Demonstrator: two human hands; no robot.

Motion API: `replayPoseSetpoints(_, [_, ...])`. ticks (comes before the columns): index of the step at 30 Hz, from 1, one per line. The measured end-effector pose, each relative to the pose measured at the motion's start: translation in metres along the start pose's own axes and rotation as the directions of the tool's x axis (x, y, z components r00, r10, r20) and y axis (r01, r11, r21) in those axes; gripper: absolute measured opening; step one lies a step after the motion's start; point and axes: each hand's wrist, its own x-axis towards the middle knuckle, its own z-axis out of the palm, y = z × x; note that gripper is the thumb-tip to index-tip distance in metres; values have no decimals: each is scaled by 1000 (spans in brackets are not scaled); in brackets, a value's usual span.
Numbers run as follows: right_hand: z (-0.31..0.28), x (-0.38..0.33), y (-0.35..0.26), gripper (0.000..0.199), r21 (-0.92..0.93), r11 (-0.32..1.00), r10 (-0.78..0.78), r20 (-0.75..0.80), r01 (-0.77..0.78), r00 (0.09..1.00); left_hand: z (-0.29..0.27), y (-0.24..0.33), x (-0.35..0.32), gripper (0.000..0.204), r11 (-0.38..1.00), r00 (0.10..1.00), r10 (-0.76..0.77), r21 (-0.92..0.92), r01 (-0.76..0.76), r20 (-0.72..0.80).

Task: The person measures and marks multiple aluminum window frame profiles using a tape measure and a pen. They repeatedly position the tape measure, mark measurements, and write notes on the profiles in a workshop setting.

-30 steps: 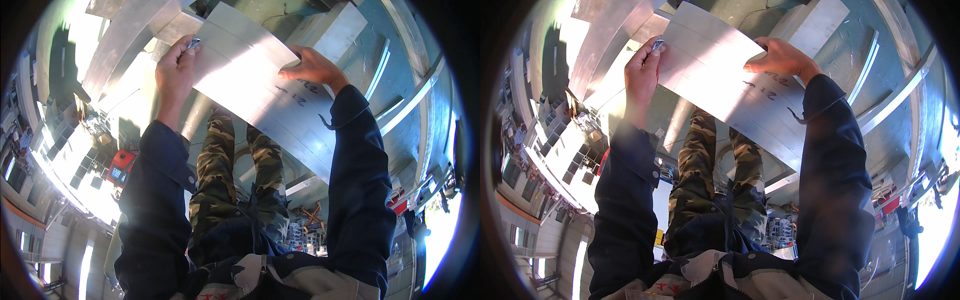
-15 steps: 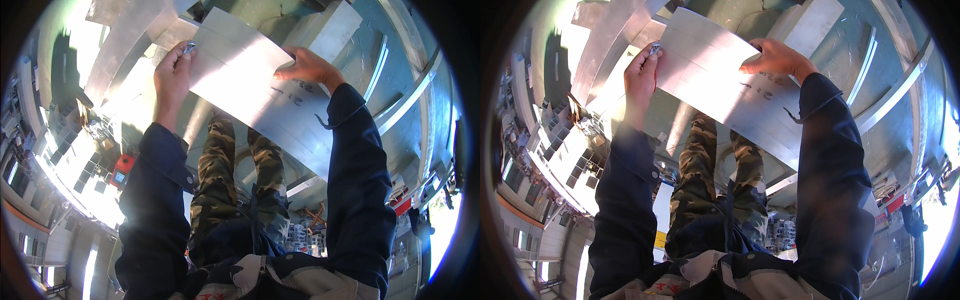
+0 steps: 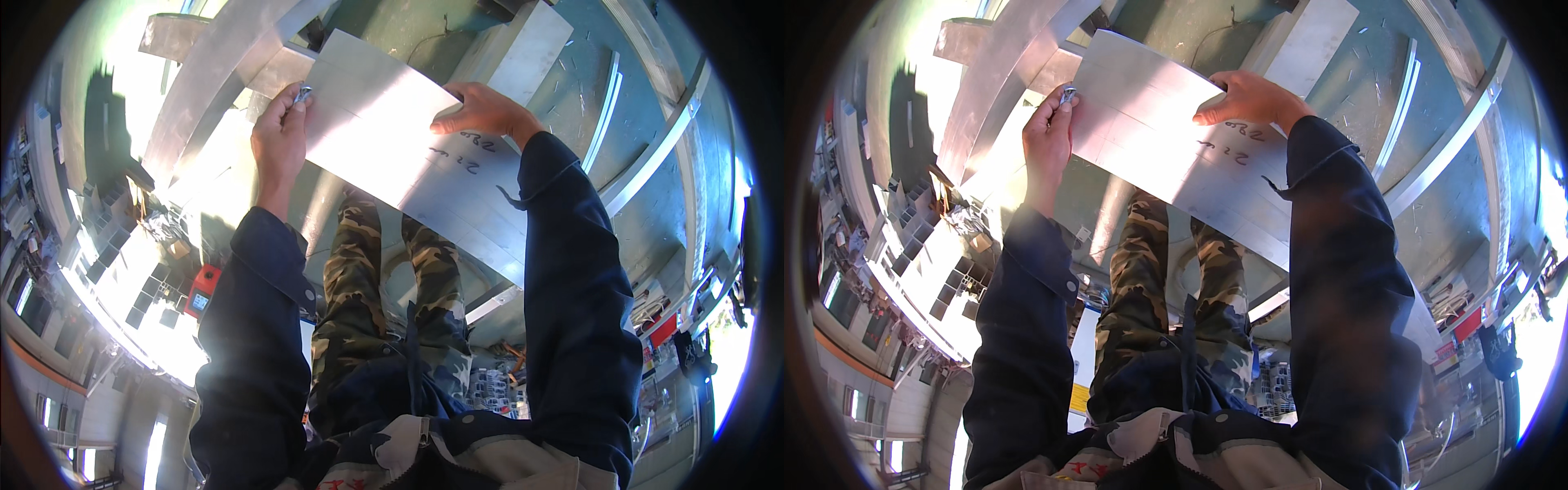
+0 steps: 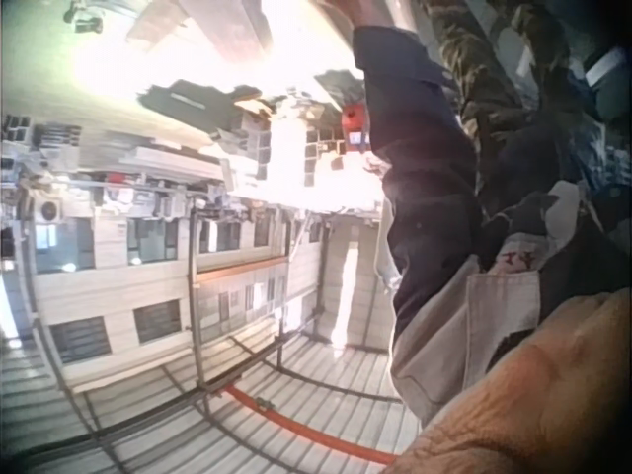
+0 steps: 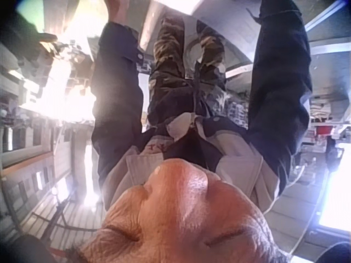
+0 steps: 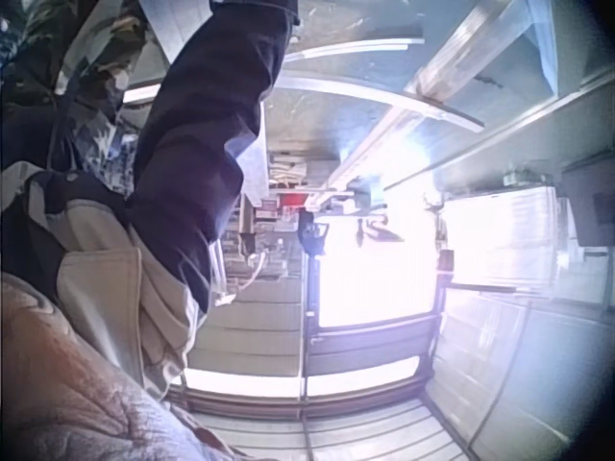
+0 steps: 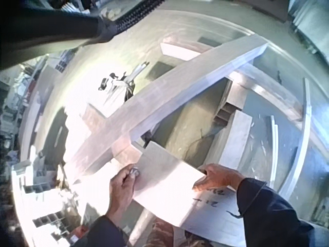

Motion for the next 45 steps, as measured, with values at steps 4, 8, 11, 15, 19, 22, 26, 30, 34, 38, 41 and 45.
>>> replayPoseSetpoints(4, [-3,1,-3,76,-2,999,40,25,-40,999,1,-3,1,30,1000,1000,23,-8,-23,6])
replayPoseSetpoints(8, [-3,2,1,76,24,998,63,45,-65,997,3,0,-1,30,999,1000,27,45,-27,4])
replayPoseSetpoints(11, [-3,2,5,75,50,996,72,47,-75,996,3,-1,1,30,999,999,32,22,-32,3])
replayPoseSetpoints(15, [-3,-2,-2,76,56,991,117,44,-119,992,0,0,1,30,999,1000,0,-36,0,-5])
replayPoseSetpoints(19, [-3,-9,-9,78,-26,990,140,-14,-140,990,3,3,-3,28,992,999,8,-123,-13,-38])
replayPoseSetpoints(22, [4,-15,6,82,-89,987,119,-145,-133,982,-1,-1,0,24,999,997,29,-35,-32,-78])
replayPoseSetpoints(26, [14,-26,20,99,-119,969,176,-275,-215,945,-10,12,-4,21,989,990,-125,69,129,-61])
replayPoseSetpoints(30, [25,-52,-14,82,-448,852,-110,-660,-271,743,-11,21,-10,21,986,983,-167,10,168,-73])
replayPoseSetpoints(34, [53,-60,-75,55,94,987,-35,-659,129,751,7,24,-32,22,904,957,-285,-320,285,49])
replayPoseSetpoints(38, [118,-43,-110,69,230,946,-77,-524,228,848,26,20,-62,19,754,900,-394,-493,433,186])
replayPoseSetpoints(41, [120,-46,-136,73,279,959,43,-304,46,952,32,28,-71,22,602,872,-459,-661,448,173])
replayPoseSetpoints(45, [133,-49,-130,69,247,968,51,-389,51,920,30,26,-70,21,506,840,-479,-701,502,255])
